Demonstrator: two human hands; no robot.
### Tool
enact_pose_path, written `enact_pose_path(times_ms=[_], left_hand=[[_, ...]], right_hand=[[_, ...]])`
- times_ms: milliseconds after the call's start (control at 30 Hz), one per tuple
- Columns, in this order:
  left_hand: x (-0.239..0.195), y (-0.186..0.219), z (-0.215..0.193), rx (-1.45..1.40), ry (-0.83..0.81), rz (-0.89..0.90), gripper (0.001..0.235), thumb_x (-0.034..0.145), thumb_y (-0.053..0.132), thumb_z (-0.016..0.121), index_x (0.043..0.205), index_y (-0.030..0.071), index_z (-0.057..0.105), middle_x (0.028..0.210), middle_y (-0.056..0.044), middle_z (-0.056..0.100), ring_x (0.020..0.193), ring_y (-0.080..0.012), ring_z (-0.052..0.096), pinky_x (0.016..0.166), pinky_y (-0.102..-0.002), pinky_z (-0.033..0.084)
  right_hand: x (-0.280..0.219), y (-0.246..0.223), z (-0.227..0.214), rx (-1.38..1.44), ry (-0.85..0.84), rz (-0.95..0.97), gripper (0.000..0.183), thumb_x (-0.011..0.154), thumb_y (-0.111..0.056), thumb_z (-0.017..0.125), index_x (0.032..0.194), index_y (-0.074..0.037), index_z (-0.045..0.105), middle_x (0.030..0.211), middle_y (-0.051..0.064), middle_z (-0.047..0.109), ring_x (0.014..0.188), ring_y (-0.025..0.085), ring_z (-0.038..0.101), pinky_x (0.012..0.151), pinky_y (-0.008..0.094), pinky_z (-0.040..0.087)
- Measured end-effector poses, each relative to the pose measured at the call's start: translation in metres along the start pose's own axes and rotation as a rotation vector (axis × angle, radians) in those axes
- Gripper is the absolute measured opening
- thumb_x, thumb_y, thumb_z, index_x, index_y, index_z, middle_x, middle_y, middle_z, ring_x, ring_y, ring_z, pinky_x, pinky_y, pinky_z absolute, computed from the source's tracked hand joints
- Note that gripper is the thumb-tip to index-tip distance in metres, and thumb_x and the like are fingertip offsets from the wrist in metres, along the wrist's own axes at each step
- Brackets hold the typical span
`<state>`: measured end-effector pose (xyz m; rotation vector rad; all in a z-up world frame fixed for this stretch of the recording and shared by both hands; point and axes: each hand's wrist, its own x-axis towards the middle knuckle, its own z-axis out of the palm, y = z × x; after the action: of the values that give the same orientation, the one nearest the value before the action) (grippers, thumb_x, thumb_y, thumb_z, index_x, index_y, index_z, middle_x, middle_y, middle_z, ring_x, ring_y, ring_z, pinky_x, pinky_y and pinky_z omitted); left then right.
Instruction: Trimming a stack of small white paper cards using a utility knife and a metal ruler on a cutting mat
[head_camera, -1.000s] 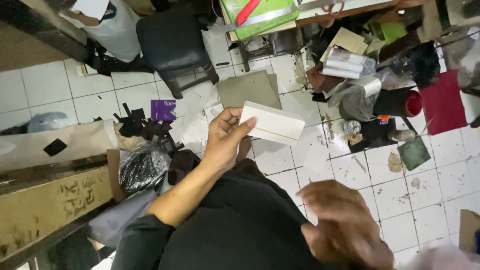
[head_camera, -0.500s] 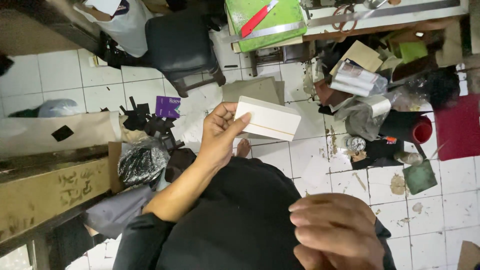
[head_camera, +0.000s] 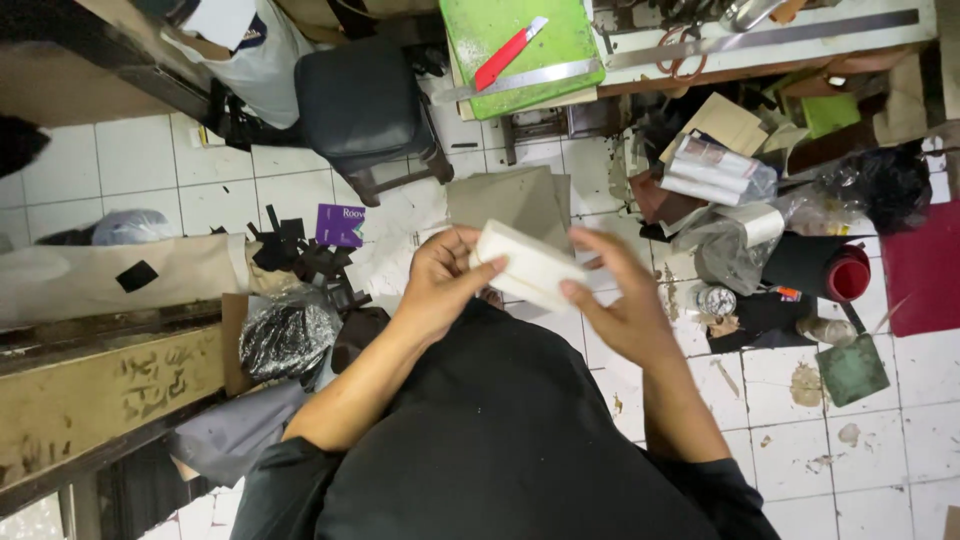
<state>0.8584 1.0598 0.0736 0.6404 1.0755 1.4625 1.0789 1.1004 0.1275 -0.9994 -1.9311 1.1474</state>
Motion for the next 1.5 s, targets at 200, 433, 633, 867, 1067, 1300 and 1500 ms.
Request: enact_pose_path(times_ms=[200,433,633,867,1067,1300,1500], left_hand=[[0.003,-0.024,0.003,0.066,-0.107,-0.1,0.031,0.077,0.001,0.087,0.103,-0.006,0.071,0.081,-0.008,0.07,0.069,-0.0102,0.07,0.06,-0.023,0.06],[0.059,-0.036,-0.008,0.073,-0.149,-0.144,0.038,0.079,0.004,0.088,0.109,-0.01,0.069,0.086,-0.012,0.071,0.073,-0.0136,0.072,0.063,-0.027,0.065],[0.134,-0.015,0.002,0.05,-0.238,-0.146,0.043,0.081,0.01,0.088,0.113,-0.011,0.066,0.09,-0.011,0.07,0.077,-0.0135,0.073,0.067,-0.03,0.067],[0.286,-0.031,-0.029,0.014,-0.329,-0.259,0.044,0.086,0.012,0.085,0.12,-0.008,0.066,0.097,-0.008,0.07,0.08,-0.0138,0.074,0.074,-0.033,0.068],[0.465,-0.033,-0.057,0.041,-0.375,-0.466,0.041,0.091,0.02,0.081,0.12,-0.006,0.067,0.096,-0.008,0.071,0.082,-0.0171,0.076,0.077,-0.037,0.067],[0.595,0.001,-0.008,0.227,-0.673,-0.64,0.037,0.092,0.025,0.08,0.113,-0.004,0.07,0.089,-0.012,0.075,0.082,-0.0188,0.076,0.078,-0.036,0.066],[0.625,0.006,-0.001,0.207,-0.759,-0.741,0.036,0.093,0.02,0.078,0.114,-0.008,0.068,0.089,-0.016,0.074,0.081,-0.0225,0.076,0.079,-0.045,0.065]], right_hand=[[-0.014,0.056,0.03,0.3,-0.104,0.278,0.049,0.092,-0.012,0.075,0.137,0.003,0.062,0.122,0.022,0.073,0.114,0.025,0.065,0.1,0.048,0.049],[0.011,0.089,0.035,0.354,-0.002,0.238,0.057,0.087,-0.01,0.081,0.139,0.002,0.061,0.118,0.018,0.075,0.108,0.019,0.067,0.096,0.041,0.052],[0.065,0.119,0.035,0.409,0.167,0.209,0.057,0.087,-0.009,0.082,0.137,0.005,0.06,0.112,0.018,0.073,0.102,0.018,0.066,0.09,0.037,0.054],[0.181,0.187,0.054,0.468,0.366,0.313,0.051,0.087,-0.008,0.081,0.134,0.003,0.065,0.108,0.011,0.073,0.1,0.016,0.065,0.087,0.035,0.054],[0.332,0.211,0.062,0.463,0.476,0.571,0.041,0.089,-0.011,0.079,0.128,0.001,0.069,0.099,0.011,0.072,0.09,0.017,0.065,0.079,0.034,0.056],[0.414,0.22,0.045,0.463,0.734,0.696,0.042,0.09,-0.012,0.08,0.129,-0.004,0.068,0.091,0.006,0.072,0.08,0.011,0.06,0.069,0.026,0.056],[0.442,0.205,0.061,0.521,0.937,0.776,0.044,0.088,-0.016,0.082,0.129,-0.006,0.068,0.092,0.006,0.075,0.08,0.009,0.062,0.07,0.025,0.056]])
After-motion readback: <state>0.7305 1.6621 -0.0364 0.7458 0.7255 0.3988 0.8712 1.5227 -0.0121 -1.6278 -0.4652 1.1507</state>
